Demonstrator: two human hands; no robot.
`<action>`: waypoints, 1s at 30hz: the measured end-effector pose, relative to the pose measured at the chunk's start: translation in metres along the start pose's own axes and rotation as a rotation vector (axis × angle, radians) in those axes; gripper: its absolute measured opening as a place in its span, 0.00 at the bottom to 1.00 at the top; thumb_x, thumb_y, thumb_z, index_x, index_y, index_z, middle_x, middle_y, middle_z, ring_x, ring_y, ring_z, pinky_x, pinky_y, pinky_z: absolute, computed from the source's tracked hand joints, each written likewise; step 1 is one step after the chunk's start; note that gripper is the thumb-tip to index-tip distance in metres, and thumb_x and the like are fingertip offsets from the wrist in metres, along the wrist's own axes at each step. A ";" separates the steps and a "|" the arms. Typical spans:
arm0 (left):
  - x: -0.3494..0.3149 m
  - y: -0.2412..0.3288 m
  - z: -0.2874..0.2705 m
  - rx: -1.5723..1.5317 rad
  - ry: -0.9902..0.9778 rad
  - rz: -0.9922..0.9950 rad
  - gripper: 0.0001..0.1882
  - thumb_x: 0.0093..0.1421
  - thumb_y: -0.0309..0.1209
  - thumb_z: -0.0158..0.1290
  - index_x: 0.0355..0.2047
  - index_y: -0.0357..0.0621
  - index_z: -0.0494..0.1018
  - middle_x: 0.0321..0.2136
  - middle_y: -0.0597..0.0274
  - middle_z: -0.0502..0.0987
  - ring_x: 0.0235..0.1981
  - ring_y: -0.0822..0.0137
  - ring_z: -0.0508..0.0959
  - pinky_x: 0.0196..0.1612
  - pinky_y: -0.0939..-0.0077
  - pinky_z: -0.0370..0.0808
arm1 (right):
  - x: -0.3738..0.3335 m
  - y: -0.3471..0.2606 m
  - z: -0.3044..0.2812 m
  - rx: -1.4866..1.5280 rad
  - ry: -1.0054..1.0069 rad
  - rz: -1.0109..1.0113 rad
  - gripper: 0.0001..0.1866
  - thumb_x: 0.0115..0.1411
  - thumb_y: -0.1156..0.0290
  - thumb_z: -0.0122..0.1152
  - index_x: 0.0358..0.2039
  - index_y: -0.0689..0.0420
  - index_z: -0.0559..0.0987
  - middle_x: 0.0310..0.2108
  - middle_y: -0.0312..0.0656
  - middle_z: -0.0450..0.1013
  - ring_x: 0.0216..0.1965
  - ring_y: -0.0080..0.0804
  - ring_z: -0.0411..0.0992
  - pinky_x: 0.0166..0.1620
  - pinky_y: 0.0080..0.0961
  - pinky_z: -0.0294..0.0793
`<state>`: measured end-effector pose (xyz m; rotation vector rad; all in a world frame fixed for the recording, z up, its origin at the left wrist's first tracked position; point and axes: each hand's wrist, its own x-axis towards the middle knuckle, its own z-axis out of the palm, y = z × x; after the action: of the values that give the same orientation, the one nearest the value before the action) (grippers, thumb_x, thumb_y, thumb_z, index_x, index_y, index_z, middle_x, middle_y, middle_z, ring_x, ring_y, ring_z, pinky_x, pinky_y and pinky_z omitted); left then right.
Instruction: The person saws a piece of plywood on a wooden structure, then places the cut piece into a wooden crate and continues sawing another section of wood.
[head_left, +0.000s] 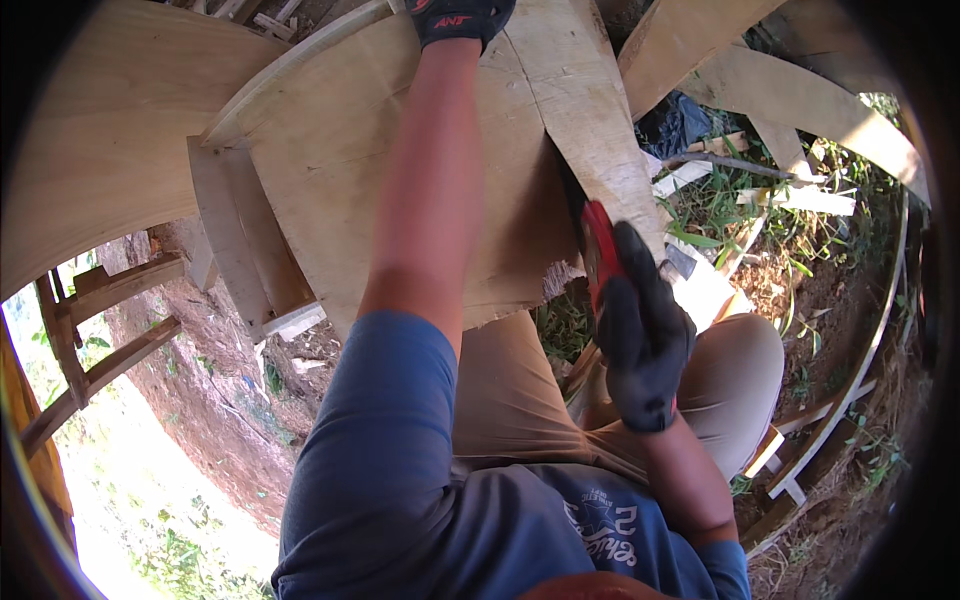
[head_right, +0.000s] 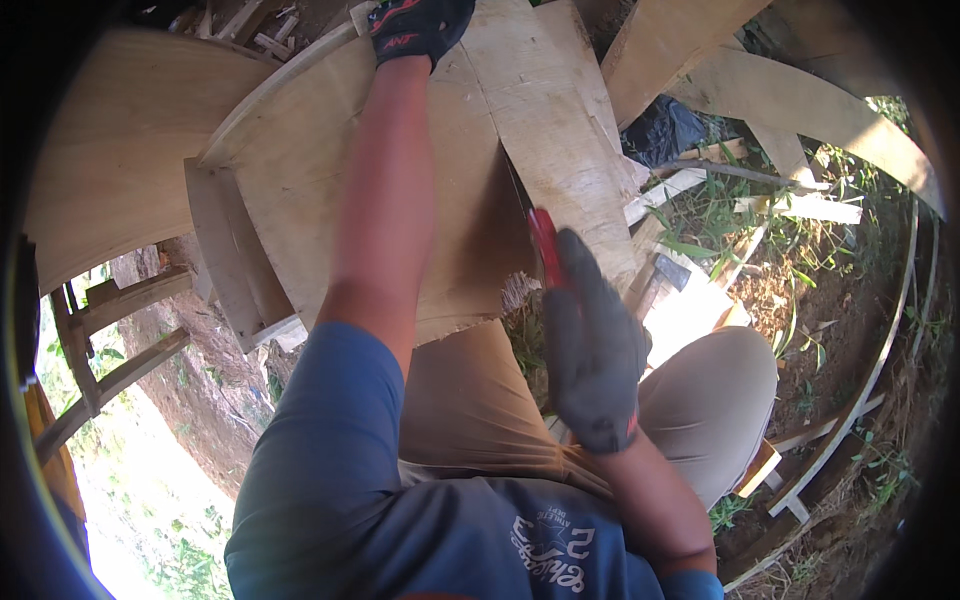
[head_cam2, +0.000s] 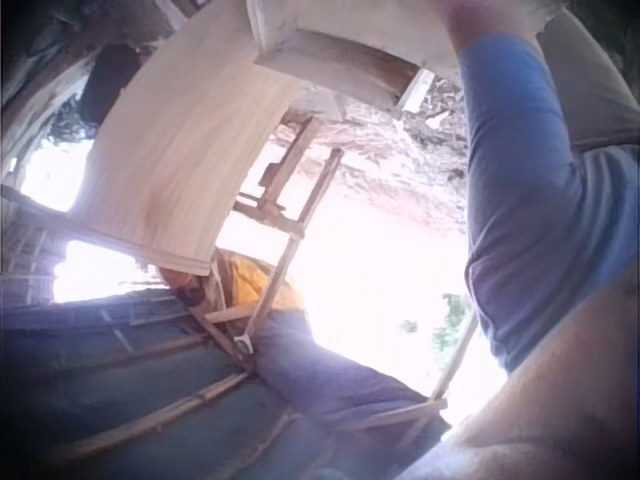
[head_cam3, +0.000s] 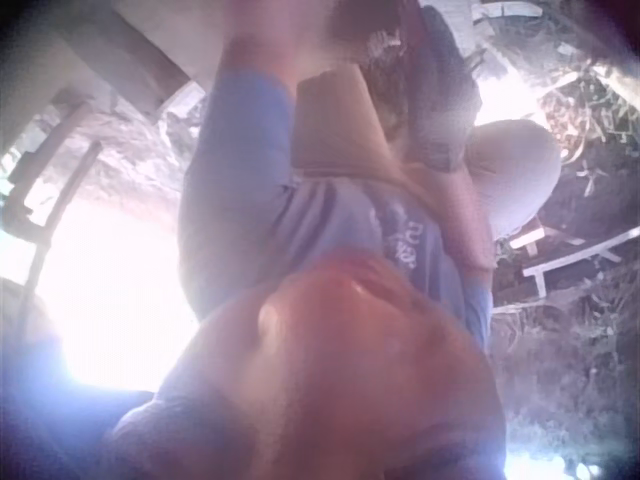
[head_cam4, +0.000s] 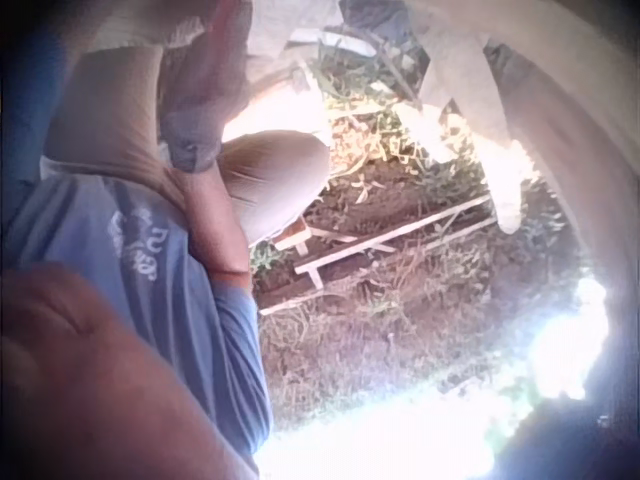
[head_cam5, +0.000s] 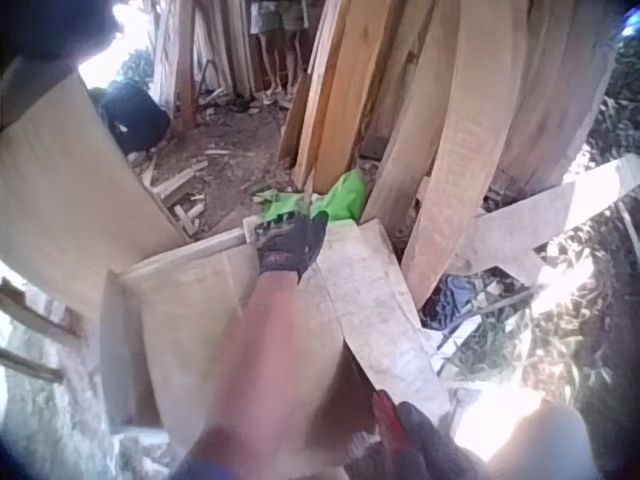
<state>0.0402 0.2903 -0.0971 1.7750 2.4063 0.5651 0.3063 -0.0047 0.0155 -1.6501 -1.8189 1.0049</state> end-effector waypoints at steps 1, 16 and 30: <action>-0.002 0.002 -0.004 0.004 -0.023 -0.019 0.35 0.72 0.62 0.45 0.51 0.45 0.86 0.53 0.43 0.85 0.56 0.41 0.82 0.62 0.44 0.76 | -0.019 -0.004 -0.011 -0.009 -0.019 0.022 0.25 0.75 0.71 0.56 0.71 0.60 0.75 0.38 0.39 0.82 0.30 0.20 0.72 0.39 0.22 0.76; 0.000 0.004 0.004 0.029 -0.155 -0.092 0.47 0.70 0.75 0.32 0.56 0.49 0.84 0.58 0.41 0.82 0.61 0.39 0.81 0.64 0.44 0.75 | -0.180 0.005 -0.130 -0.035 -0.046 0.417 0.25 0.73 0.72 0.54 0.67 0.65 0.77 0.35 0.43 0.81 0.29 0.25 0.75 0.37 0.25 0.76; -0.156 -0.066 -0.073 0.136 -0.012 0.367 0.35 0.73 0.54 0.53 0.71 0.47 0.70 0.71 0.46 0.71 0.71 0.43 0.69 0.75 0.45 0.63 | -0.171 0.048 -0.169 0.556 0.185 0.324 0.25 0.73 0.70 0.58 0.67 0.66 0.77 0.47 0.40 0.80 0.29 0.16 0.70 0.33 0.18 0.70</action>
<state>0.0086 0.1098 -0.0740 2.2909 2.1674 0.4266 0.4925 -0.1388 0.1023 -1.6304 -1.0398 1.2992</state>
